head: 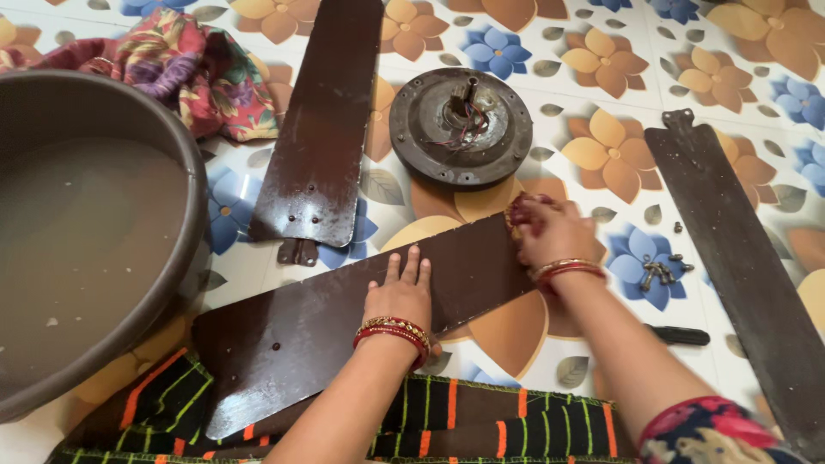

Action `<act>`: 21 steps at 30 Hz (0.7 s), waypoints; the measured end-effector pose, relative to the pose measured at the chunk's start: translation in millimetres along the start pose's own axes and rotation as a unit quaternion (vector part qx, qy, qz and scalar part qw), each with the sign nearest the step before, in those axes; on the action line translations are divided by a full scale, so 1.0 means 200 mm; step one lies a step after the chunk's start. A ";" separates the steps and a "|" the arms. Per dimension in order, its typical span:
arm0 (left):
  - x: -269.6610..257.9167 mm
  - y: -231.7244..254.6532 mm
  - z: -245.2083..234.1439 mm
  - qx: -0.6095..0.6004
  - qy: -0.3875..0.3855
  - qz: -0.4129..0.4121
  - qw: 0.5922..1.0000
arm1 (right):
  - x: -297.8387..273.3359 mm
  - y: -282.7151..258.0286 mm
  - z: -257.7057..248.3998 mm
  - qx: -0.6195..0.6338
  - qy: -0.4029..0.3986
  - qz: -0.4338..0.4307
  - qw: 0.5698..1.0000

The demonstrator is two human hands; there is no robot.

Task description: The person sits on a tiled floor and wipes the surfaces of disassembled ceiling fan blades with a cloth. They handle each blade one at a time, turning them over to clean both sides, while a fan motor housing and a basin of water remain nearby.

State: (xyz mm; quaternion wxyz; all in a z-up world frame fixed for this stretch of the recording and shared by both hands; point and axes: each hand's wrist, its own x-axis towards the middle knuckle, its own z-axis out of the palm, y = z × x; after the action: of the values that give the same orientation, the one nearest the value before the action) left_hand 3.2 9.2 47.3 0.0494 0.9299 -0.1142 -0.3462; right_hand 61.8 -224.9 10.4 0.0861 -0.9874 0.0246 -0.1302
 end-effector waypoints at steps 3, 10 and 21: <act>0.02 0.04 0.00 0.007 0.003 0.006 1.000 | -0.15 -0.22 0.06 0.020 -0.026 -0.056 0.998; 0.02 0.00 0.02 -0.015 0.015 0.000 1.000 | -0.14 -0.26 0.00 0.056 -0.107 -0.041 0.992; 0.01 0.02 0.03 0.002 0.024 -0.003 1.000 | -0.27 0.04 0.03 -0.092 -0.139 0.134 0.977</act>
State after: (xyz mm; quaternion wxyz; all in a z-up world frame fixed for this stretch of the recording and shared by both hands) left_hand 1.0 4.7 42.4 0.0495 0.9383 -0.1111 -0.3236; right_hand 11.1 -228.3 -10.0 0.0144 -0.9874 0.1560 0.0235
